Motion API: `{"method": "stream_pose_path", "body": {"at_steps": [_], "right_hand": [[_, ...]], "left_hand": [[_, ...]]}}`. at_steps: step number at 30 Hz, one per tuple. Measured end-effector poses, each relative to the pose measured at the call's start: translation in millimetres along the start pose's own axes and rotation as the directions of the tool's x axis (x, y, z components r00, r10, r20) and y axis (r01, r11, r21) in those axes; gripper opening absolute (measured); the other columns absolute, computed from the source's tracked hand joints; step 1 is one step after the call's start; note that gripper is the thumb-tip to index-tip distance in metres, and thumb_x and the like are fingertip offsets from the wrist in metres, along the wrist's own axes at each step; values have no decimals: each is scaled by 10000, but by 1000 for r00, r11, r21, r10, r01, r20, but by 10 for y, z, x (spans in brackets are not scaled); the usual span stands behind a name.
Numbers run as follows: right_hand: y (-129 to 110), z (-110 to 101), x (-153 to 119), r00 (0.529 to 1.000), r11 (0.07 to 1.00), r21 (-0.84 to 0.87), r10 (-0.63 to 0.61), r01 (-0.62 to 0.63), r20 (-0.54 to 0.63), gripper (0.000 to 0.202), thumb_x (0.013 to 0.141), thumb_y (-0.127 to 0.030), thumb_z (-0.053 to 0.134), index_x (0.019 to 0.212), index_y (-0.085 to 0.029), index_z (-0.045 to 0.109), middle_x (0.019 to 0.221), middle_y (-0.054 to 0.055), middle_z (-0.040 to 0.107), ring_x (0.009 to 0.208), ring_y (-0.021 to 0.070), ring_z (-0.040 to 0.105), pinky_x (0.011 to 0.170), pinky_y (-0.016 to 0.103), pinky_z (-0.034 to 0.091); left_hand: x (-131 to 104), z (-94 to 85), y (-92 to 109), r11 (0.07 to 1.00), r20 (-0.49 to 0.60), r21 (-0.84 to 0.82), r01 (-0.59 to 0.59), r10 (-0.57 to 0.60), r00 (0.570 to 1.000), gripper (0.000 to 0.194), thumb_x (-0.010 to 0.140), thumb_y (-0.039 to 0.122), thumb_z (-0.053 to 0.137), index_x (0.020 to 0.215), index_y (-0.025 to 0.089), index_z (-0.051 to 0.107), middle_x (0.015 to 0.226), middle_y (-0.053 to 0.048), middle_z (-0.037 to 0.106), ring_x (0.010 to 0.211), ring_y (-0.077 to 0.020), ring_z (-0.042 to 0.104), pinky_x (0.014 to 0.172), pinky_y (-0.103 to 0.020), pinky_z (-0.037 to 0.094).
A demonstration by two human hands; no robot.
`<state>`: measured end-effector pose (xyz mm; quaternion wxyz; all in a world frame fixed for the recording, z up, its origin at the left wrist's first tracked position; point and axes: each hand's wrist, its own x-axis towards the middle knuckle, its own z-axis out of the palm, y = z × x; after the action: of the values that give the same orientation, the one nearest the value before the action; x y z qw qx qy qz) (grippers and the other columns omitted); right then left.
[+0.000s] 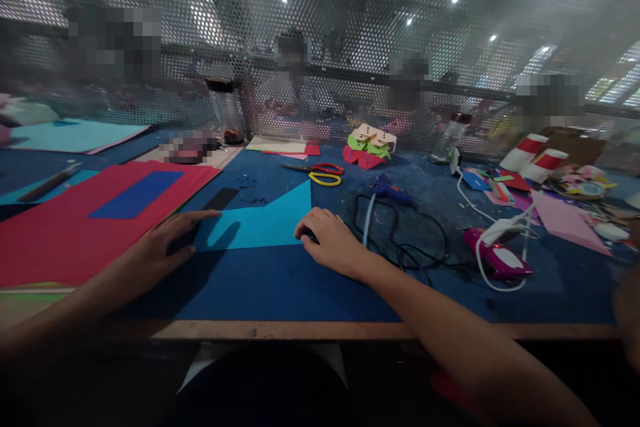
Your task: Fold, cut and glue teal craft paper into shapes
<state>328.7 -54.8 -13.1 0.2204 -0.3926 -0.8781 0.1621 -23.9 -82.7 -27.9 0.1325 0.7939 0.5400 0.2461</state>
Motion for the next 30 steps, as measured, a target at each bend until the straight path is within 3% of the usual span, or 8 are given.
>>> {"method": "stream_pose_path", "body": {"at_steps": [12,22,26,30], "right_hand": [[-3,-5,-6,1000,1000,-4,-10,10,-3,161,933,-103,551,986,-200,668,1084,66,641,1041,218,560,937,372,415],[-5,-8,-1,1000,1000,-6,-22,22,-10,166,920,-81,567,980,-197,670,1063,66,639,1020,215,567,938,369,425],[12,7,-1,1000,1000,2,-8,8,-12,164,918,-88,566,978,-197,673,1071,63,644,1029,218,563,936,374,418],[9,1,0,1000,1000,9,8,-8,-5,170,910,-88,566,973,-197,679,1071,61,648,1035,215,568,926,366,410]], "left_hand": [[-56,-14,5,996,7,-80,51,-51,999,664,826,188,465,1485,279,459,1535,-36,523,1430,-315,485,1198,-526,393],[-65,3,40,941,-17,-283,186,-199,980,597,828,299,495,1422,245,519,1520,-81,537,1431,-334,488,1193,-564,393],[-56,33,46,981,-81,-177,79,-94,992,542,906,517,591,1378,254,553,1498,-98,556,1382,-349,526,1166,-555,425],[-43,63,28,999,-70,-28,-27,25,997,466,936,583,572,1276,271,641,1522,-81,526,1362,-345,526,1154,-561,417]]}}
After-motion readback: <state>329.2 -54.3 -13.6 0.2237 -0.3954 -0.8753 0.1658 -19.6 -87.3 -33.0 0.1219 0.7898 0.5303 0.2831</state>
